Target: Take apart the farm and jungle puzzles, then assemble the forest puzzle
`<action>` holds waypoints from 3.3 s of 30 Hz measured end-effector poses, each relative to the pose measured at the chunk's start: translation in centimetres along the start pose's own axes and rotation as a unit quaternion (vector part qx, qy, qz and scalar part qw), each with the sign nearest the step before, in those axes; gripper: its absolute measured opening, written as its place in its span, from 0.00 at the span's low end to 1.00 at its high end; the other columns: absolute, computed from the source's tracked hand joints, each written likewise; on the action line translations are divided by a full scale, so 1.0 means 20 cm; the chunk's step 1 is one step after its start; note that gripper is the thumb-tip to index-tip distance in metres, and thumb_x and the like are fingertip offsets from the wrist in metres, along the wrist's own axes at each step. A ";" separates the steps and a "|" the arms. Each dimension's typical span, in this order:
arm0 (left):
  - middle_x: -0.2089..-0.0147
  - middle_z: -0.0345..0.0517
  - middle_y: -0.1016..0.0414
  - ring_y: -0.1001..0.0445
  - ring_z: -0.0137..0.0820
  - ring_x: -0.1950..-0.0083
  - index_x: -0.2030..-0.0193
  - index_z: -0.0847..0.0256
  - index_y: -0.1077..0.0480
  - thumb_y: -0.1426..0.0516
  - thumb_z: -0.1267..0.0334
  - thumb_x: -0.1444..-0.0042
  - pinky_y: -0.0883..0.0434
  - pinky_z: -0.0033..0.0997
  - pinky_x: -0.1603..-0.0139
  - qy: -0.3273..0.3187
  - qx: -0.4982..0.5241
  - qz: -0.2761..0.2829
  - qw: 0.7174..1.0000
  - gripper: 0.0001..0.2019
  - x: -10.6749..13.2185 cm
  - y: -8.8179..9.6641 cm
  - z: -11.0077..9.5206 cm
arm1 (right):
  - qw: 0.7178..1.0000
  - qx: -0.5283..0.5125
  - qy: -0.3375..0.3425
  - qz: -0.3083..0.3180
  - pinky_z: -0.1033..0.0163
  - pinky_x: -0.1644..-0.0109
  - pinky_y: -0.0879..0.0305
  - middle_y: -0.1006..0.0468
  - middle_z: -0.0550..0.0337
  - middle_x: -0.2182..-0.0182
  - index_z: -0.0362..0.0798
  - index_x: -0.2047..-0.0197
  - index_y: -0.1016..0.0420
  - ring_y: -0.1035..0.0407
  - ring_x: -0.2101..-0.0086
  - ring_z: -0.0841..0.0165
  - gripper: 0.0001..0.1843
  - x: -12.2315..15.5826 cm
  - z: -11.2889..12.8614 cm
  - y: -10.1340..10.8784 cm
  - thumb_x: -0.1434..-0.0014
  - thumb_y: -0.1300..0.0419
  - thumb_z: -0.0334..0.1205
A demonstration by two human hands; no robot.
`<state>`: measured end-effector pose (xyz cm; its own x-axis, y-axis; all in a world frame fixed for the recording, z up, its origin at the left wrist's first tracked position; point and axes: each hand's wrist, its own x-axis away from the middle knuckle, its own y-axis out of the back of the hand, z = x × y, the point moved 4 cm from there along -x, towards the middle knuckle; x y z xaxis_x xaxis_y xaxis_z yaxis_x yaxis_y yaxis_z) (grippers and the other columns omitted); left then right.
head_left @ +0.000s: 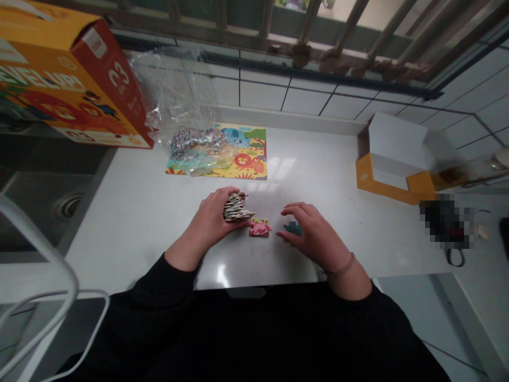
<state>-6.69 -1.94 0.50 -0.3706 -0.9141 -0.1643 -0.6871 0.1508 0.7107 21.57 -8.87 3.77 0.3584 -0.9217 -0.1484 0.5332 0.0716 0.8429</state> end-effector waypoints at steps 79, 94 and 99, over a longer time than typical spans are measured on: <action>0.38 0.50 0.18 0.17 0.49 0.40 0.35 0.52 0.30 0.22 0.50 0.46 0.21 0.52 0.36 0.042 0.030 -0.027 0.998 0.36 0.01 0.04 -0.01 | 0.999 0.005 -0.003 -0.032 0.42 0.43 0.21 0.15 0.46 0.48 0.50 0.41 0.23 0.21 0.48 0.49 0.16 0.15 0.12 -0.02 0.30 0.32 0.35; 0.37 0.52 0.18 0.18 0.51 0.38 0.34 0.52 0.31 0.20 0.47 0.51 0.21 0.54 0.36 0.036 0.043 -0.028 0.998 0.42 0.01 0.02 0.02 | 0.995 0.048 0.053 0.072 0.48 0.46 0.21 0.17 0.46 0.51 0.48 0.49 0.23 0.23 0.53 0.53 0.11 -0.06 0.18 -0.21 0.32 0.30 0.32; 0.36 0.53 0.19 0.19 0.53 0.36 0.34 0.51 0.31 0.19 0.48 0.52 0.23 0.57 0.33 0.012 0.044 -0.010 0.999 0.43 0.00 0.01 0.03 | 0.995 0.019 0.091 0.032 0.51 0.49 0.20 0.19 0.46 0.51 0.49 0.52 0.25 0.23 0.54 0.56 0.10 -0.03 0.16 -0.19 0.33 0.30 0.32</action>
<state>-7.15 -1.79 0.21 -0.3410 -0.9262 -0.1607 -0.7470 0.1631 0.6445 16.90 -9.76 2.39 0.5252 -0.8315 -0.1808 0.4757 0.1107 0.8726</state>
